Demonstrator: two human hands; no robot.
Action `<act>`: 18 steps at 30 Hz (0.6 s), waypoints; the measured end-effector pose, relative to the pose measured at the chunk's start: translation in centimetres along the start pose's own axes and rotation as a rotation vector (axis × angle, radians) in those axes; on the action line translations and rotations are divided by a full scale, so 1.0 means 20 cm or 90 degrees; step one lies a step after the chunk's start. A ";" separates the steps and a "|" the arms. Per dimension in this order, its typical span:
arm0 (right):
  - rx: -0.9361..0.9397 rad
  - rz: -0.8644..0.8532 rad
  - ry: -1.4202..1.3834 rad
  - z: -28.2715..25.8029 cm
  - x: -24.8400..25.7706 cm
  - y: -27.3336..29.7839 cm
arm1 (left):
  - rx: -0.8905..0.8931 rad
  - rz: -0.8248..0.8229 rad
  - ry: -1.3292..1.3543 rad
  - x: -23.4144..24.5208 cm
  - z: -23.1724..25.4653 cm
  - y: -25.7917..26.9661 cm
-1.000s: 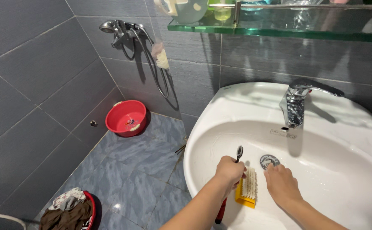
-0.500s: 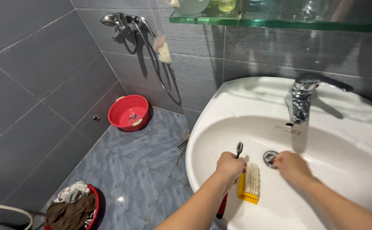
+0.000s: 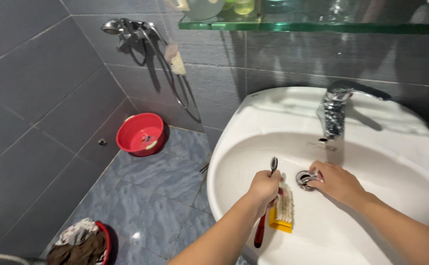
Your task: The person washes a brush and a container in a sink by hand, then uses a handheld shower head to rinse the sink and the surrounding floor.
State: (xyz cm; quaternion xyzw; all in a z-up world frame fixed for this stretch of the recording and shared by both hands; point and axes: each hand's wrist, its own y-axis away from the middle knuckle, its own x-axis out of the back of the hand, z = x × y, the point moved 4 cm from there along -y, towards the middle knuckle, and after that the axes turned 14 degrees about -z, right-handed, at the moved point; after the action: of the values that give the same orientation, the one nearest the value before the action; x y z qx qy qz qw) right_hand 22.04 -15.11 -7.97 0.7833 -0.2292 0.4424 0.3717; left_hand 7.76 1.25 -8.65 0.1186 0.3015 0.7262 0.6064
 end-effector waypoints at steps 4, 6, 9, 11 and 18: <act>-0.082 0.188 -0.154 0.06 0.29 0.18 | -0.048 -0.124 0.018 -0.10 0.08 -0.10; -0.134 0.318 -0.169 0.08 0.50 0.35 | -0.050 -0.166 0.042 -0.17 0.13 -0.17; 0.074 0.520 -0.051 -0.07 0.81 0.53 | -0.056 -0.204 0.033 -0.29 0.19 -0.20; 0.026 0.468 0.235 -0.19 0.96 0.49 | -0.008 -0.173 0.001 -0.35 0.23 -0.20; 0.085 0.235 0.263 -0.24 1.10 0.27 | -0.026 -0.187 0.009 -0.43 0.29 -0.21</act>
State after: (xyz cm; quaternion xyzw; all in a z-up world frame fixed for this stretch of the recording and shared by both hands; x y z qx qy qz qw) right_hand 26.93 -15.30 14.62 0.6445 -0.2580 0.6668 0.2709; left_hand 16.36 -4.96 -4.77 0.0557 0.3048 0.6365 0.7063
